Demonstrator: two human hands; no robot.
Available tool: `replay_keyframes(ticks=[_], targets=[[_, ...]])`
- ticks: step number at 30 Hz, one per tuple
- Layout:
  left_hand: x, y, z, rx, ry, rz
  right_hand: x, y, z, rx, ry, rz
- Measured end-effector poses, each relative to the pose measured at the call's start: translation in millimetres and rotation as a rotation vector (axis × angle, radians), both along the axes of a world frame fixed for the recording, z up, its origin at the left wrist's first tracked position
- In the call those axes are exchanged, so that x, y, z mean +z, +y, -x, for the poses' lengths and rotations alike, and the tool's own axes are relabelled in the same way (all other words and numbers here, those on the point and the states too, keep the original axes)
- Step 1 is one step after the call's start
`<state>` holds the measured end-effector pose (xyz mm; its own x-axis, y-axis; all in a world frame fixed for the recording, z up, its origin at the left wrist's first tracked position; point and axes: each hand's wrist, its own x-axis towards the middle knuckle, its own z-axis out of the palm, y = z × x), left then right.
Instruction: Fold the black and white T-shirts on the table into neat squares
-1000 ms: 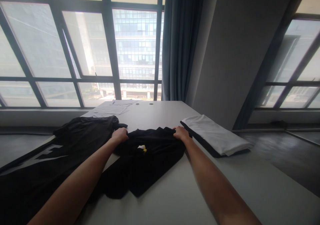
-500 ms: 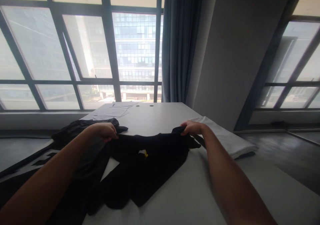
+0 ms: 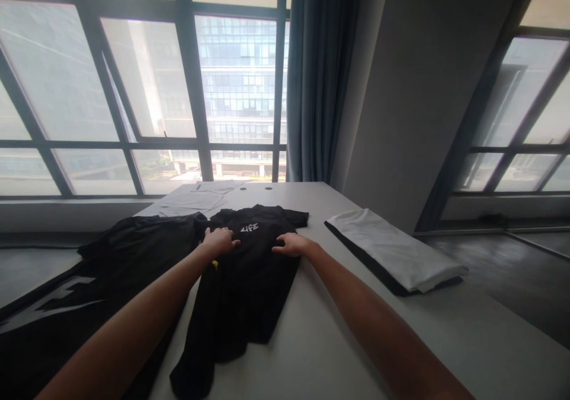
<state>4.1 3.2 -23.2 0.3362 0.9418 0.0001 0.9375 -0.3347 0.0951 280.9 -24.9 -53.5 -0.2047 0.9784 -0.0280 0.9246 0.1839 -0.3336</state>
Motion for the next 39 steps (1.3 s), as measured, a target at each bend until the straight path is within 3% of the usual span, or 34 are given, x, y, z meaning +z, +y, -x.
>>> replay_keyframes(ticks=[4, 10, 15, 20, 22, 24, 27, 30, 34, 39], targets=[[-23.3, -6.0, 9.0, -0.017, 0.011, 0.121, -14.5, -12.3, 10.3, -0.044, -0.103, 0.144], [-33.0, -5.7, 31.4, 0.056, 0.061, 0.174, 2.7, -14.5, -33.8, -0.047, -0.114, 0.316], [-34.6, -14.5, 49.7, 0.073, 0.016, 0.092, 8.5, -20.3, -61.9, -0.091, -0.06, 0.339], [-29.6, -44.1, 63.5, 0.133, 0.019, -0.09, 9.4, -42.7, -66.8, -0.119, 0.016, 0.308], [-28.0, -61.6, 57.8, 0.076, 0.005, -0.211, 8.9, -56.1, -57.3, -0.086, 0.044, 0.207], [-28.1, -82.2, 45.7, -0.073, -0.063, -0.236, 7.5, -71.0, -41.9, 0.006, 0.083, 0.074], [-30.8, -115.4, 26.7, -0.383, -0.232, -0.116, 4.1, -94.3, -18.7, 0.149, 0.214, -0.019], [-33.7, -142.9, 20.6, -0.56, -0.353, -0.01, 0.5, -114.6, -8.3, 0.199, 0.294, -0.045], [-33.6, -160.8, 34.2, -0.582, -0.376, 0.051, -1.8, -130.1, -13.9, 0.163, 0.223, -0.099], [-33.1, -164.9, 59.6, -0.545, -0.384, 0.052, 0.6, -138.0, -36.3, 0.116, 0.23, -0.064]])
